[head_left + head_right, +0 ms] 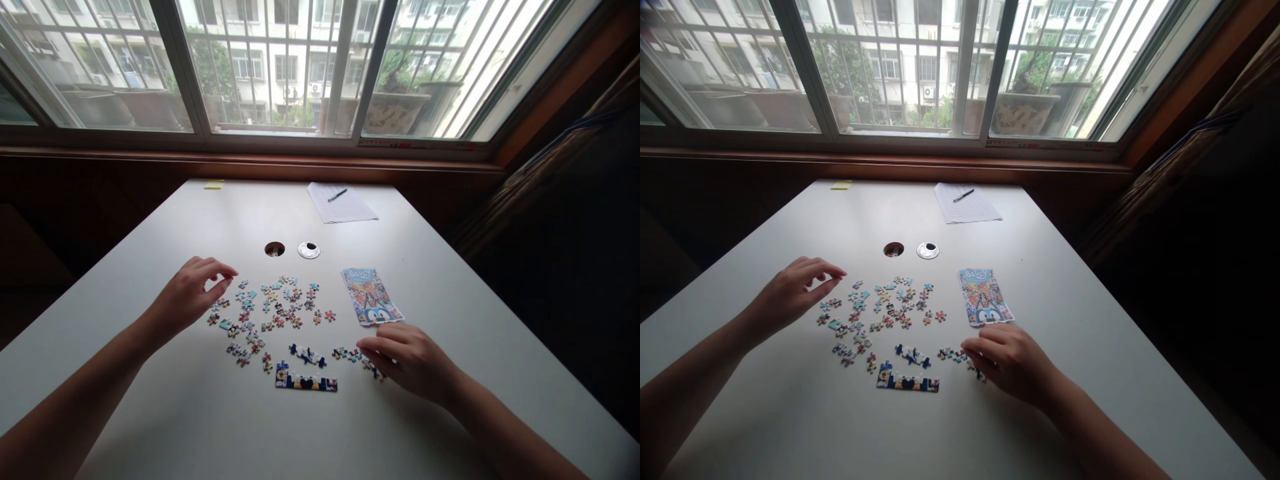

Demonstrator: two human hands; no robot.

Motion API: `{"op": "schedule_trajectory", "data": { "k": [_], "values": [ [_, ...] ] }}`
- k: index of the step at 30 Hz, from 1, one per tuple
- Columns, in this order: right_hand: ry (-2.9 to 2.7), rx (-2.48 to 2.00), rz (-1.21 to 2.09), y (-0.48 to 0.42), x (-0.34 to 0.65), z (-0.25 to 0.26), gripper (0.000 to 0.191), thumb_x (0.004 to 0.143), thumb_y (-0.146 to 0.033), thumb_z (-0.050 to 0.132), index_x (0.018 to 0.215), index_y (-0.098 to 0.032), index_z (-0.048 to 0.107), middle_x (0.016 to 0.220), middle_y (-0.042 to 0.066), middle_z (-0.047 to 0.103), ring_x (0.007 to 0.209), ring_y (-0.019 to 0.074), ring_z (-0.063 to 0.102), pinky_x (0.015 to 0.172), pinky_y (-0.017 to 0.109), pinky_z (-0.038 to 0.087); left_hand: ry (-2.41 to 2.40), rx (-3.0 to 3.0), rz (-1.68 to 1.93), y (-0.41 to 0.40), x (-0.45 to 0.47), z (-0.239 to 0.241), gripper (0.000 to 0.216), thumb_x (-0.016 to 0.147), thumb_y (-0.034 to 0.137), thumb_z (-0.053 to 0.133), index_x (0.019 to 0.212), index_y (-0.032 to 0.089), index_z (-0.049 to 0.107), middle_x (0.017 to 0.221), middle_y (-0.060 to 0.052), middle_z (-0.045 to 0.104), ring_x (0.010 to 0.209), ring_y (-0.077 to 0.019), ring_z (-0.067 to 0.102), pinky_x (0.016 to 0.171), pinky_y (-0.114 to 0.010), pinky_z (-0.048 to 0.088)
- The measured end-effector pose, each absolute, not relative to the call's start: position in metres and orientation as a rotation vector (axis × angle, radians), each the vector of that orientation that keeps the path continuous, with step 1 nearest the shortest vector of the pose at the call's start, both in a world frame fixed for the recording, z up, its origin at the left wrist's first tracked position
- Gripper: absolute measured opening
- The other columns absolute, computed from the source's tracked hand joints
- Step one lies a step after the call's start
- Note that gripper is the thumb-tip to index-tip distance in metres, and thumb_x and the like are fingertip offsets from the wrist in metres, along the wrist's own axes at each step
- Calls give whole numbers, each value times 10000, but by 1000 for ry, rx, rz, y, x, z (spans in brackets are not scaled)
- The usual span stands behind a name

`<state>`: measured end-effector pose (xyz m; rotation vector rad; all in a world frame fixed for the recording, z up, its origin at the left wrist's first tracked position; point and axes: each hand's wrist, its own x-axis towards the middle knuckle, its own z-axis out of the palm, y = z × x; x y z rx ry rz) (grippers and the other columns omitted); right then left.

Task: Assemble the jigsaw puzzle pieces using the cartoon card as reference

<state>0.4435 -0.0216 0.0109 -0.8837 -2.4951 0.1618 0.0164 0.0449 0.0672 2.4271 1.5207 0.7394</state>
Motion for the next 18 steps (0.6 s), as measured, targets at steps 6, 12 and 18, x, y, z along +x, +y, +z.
{"op": "schedule_trajectory", "data": {
  "k": [6, 12, 18],
  "values": [
    [-2514, -835, -30, -16, 444, 21, 131, 977, -196, 598, 1054, -197, 704, 720, 19, 629, 649, 152, 557, 657, 303, 400, 1561, 2410, 612, 62, -13, 52, 377, 967, 536, 529, 1109, 241, 716, 1129, -86, 694, 1032, -278, 603, 876, -414, 520],
    [-2584, -785, -56, -5, 436, 31, 151, 1000, -210, 559, 1058, -202, 698, 732, 15, 630, 650, 147, 550, 645, 299, 399, 1653, 2460, 606, 88, -62, 14, 527, 985, 601, 438, 1288, 224, 647, 1361, -120, 612, 1269, -320, 539, 1089, -516, 436],
    [-2690, -697, -104, 10, 412, 45, 178, 1024, -224, 520, 1047, -190, 694, 722, 10, 597, 670, 153, 507, 647, 304, 369, 1773, 2557, 621, 98, -85, -27, 597, 1009, 565, 366, 1433, 188, 552, 1521, -144, 507, 1430, -343, 436, 1199, -544, 347]
  ]
}}
